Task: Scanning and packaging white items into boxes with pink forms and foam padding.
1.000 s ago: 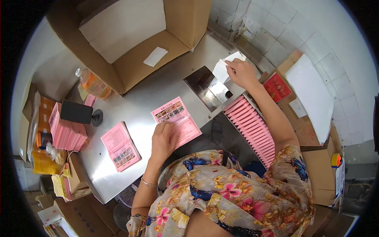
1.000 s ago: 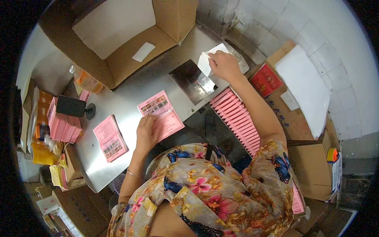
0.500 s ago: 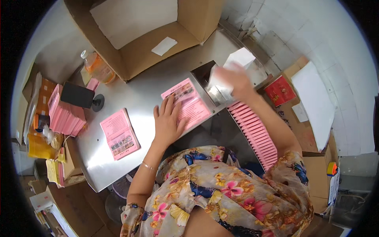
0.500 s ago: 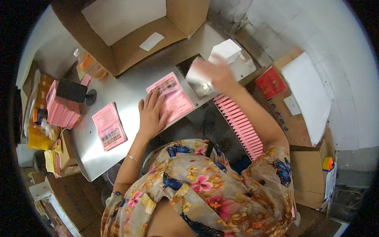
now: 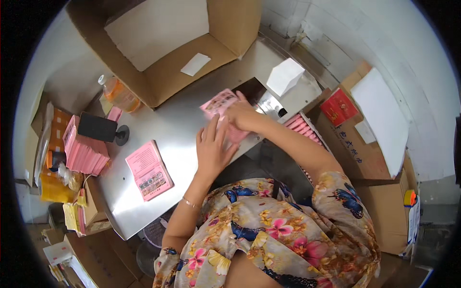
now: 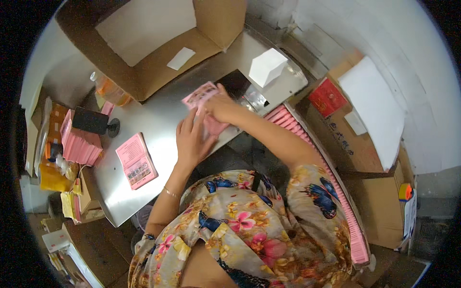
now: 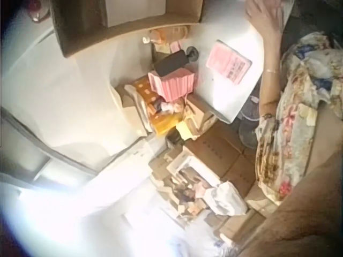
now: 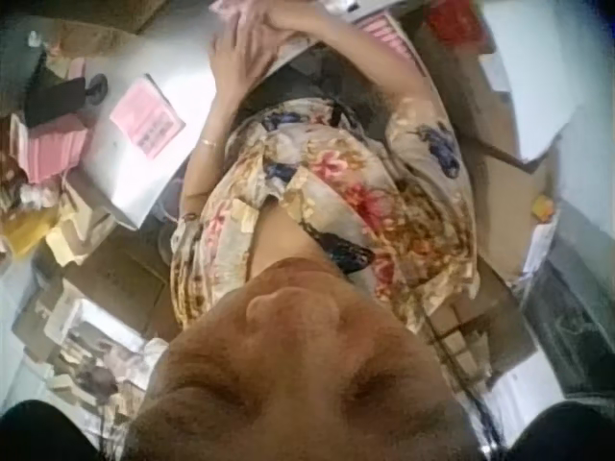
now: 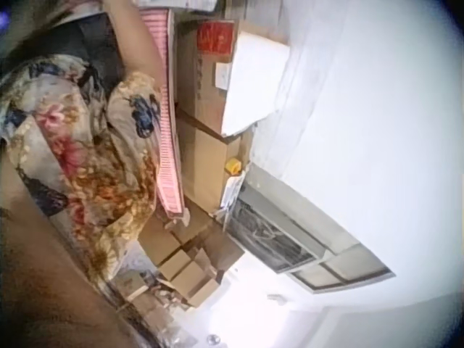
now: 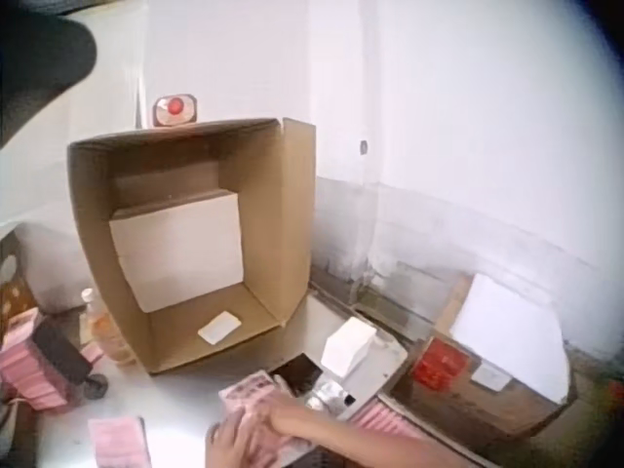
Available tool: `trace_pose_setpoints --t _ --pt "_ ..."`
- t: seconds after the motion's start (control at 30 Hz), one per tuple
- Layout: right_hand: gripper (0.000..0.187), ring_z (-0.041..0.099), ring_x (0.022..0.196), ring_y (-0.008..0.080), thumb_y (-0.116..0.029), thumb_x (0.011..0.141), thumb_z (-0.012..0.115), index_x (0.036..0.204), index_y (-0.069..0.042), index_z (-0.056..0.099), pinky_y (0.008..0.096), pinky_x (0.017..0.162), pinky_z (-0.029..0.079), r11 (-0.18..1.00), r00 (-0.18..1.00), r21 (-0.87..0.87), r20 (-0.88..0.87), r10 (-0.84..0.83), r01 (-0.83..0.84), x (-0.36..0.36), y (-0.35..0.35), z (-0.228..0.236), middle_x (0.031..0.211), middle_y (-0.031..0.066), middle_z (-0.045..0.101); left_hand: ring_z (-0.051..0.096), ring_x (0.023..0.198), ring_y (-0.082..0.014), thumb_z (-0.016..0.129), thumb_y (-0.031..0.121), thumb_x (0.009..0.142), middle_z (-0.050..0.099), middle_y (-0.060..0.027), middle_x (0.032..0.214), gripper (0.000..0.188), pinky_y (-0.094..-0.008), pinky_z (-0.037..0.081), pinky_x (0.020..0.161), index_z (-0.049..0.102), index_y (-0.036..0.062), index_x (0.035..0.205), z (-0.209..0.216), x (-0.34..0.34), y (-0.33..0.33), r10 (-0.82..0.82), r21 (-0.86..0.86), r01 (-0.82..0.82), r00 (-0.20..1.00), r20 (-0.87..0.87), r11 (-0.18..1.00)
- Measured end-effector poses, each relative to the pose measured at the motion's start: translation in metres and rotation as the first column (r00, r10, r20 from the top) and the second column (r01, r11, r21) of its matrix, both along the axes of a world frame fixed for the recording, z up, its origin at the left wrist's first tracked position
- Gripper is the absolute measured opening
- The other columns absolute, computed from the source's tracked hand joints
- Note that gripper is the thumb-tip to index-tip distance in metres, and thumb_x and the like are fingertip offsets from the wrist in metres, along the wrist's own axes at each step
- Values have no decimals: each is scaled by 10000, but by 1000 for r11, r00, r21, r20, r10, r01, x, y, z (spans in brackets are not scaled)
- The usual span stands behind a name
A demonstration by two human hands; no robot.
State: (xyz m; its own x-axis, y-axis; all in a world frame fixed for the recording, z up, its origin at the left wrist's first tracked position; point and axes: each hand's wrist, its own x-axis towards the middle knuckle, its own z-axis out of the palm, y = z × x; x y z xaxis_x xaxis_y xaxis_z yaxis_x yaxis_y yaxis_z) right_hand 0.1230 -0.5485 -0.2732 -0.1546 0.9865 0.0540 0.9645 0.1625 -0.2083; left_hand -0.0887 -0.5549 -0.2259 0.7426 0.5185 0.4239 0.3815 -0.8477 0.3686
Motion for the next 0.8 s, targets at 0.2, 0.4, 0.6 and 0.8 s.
trace_pose_setpoints --t 0.2,0.4,0.6,0.8 --pt "312 679 875 374 -202 896 534 1161 -170 695 445 854 537 940 945 -108 -1 -326 324 43 -55 21 947 170 707 543 1196 -403 679 106 820 578 -205 1308 534 -461 433 1007 556 47 1336 -3 -127 29 379 -19 -381 910 168 924" --pt "332 697 815 360 -194 949 494 1229 -232 667 445 713 556 963 962 -35 78 -264 267 51 -85 52 997 160 716 554 990 -399 602 38 840 586 -179 1011 197 -479 438 852 585 14 1035 -4 -196 52 465 47 -465 867 -177 884" --pt "272 668 952 312 -144 917 601 1170 -109 693 393 813 533 783 956 549 -188 -225 292 85 -91 91 1034 126 698 517 831 -402 530 -17 879 521 -184 875 32 -459 422 747 519 -3 905 14 -100 41 277 39 -292 935 223 956" --pt "292 647 911 305 -247 886 672 1136 -99 706 395 785 525 757 892 528 -2 -452 385 130 -75 80 935 111 640 571 811 -381 612 1 814 553 -188 830 85 -479 460 713 551 30 867 -14 -10 5 -72 -80 72 997 8 994"
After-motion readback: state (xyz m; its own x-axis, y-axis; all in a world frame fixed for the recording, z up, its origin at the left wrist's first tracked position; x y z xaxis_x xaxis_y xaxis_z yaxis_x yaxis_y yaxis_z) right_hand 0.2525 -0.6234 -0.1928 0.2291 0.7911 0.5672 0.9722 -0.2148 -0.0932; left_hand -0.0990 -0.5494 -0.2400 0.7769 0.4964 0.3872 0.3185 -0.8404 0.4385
